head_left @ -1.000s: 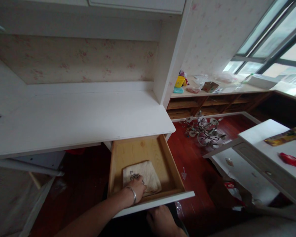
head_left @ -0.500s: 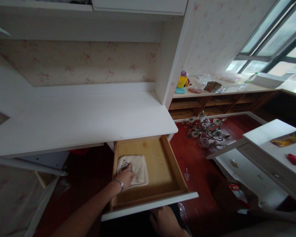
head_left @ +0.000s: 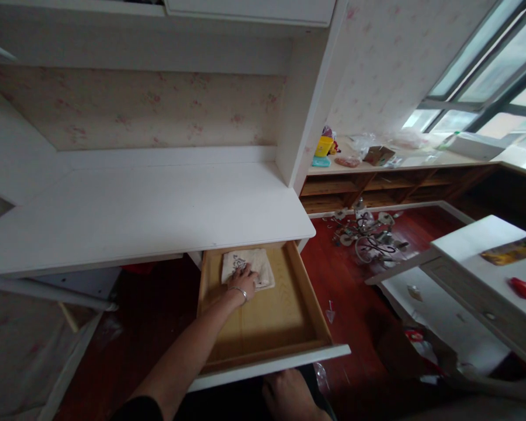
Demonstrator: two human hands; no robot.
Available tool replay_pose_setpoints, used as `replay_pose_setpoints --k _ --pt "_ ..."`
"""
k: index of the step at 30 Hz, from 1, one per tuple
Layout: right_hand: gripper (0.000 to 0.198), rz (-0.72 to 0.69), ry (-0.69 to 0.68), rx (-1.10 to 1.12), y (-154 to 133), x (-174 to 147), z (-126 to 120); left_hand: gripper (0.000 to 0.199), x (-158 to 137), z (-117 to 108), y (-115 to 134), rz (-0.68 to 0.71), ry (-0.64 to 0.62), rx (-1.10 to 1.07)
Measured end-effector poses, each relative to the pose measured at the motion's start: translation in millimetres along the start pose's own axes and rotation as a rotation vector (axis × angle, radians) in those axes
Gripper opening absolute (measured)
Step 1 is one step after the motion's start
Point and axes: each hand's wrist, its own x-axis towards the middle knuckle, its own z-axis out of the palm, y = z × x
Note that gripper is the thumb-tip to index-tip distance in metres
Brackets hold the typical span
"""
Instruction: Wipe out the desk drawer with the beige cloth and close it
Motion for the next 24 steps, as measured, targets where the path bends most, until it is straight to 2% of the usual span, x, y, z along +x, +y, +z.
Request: replay_pose_setpoints --k 5,9,13,18,21,24 --pt "0.032 -0.014 -0.026 0.018 -0.8 0.1 -4.7 0.044 15.7 3.5 61.1 0.096 -0.003 -0.025" --pt "0.033 -0.018 0.017 0.054 1.4 -1.4 -1.6 0.044 10.3 2.6 88.2 0.199 -0.040 -0.002" --pt "0.033 -0.014 0.016 0.058 4.6 -0.2 4.1 0.040 -20.9 11.3 92.0 0.273 -0.072 0.020" --pt "0.034 -0.028 0.020 0.065 7.1 2.8 8.8 0.033 -67.2 31.0 92.9 0.529 -0.234 0.133" --pt "0.034 -0.030 0.023 0.059 6.6 2.9 8.8 0.033 -80.3 32.7 91.7 0.502 -0.264 0.187" --pt "0.035 -0.029 0.030 0.064 4.7 1.7 6.0 0.033 -85.6 26.7 78.8 0.460 -0.267 0.176"
